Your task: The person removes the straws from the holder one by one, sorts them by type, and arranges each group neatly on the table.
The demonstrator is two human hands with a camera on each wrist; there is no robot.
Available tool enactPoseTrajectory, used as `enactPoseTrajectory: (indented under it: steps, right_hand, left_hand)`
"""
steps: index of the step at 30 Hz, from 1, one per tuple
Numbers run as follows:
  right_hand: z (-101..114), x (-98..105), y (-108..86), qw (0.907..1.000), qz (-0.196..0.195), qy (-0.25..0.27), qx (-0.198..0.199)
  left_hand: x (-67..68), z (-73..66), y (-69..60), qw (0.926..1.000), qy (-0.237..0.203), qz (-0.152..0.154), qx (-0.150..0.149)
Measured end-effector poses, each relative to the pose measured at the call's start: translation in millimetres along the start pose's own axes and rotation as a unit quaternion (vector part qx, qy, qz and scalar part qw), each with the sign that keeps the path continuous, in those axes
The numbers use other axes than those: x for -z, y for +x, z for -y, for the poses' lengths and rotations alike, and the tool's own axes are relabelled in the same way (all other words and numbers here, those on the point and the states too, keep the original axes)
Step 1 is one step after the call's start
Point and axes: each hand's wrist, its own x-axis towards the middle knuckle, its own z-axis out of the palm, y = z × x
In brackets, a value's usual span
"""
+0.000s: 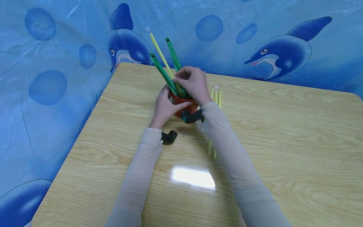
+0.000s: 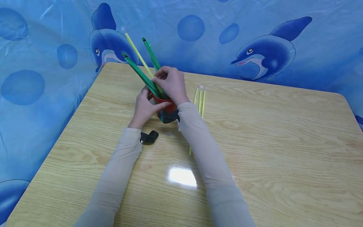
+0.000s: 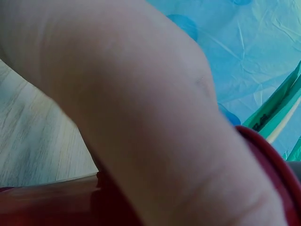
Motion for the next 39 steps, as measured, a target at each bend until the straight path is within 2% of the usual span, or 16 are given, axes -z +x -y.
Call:
enactPoseTrajectory:
  steps: [7, 17, 24, 39]
  right_hand:
    - [-1.1, -1.6, 0.5, 0.9998, 0.013, -0.016, 0.004]
    - [-0.3, -0.5, 0.3, 0.9999, 0.008, -0.012, 0.002]
    - [-0.8, 1.0, -1.5, 0.9998, -0.015, 0.014, 0.004]
    - [-2.1, 2.6, -3.3, 0.9969, -0.032, 0.072, -0.001]
  left_hand:
    - [0.5, 0.4, -0.3, 0.9999, -0.009, 0.006, 0.001]
    - [1.1, -0.2, 0.2, 0.9999, -0.01, 0.001, 0.001]
    - [0.0, 0.1, -0.5, 0.9999, -0.014, 0.002, 0.0]
    - [-0.1, -0.8, -0.7, 1.0, -0.007, 0.0, 0.004]
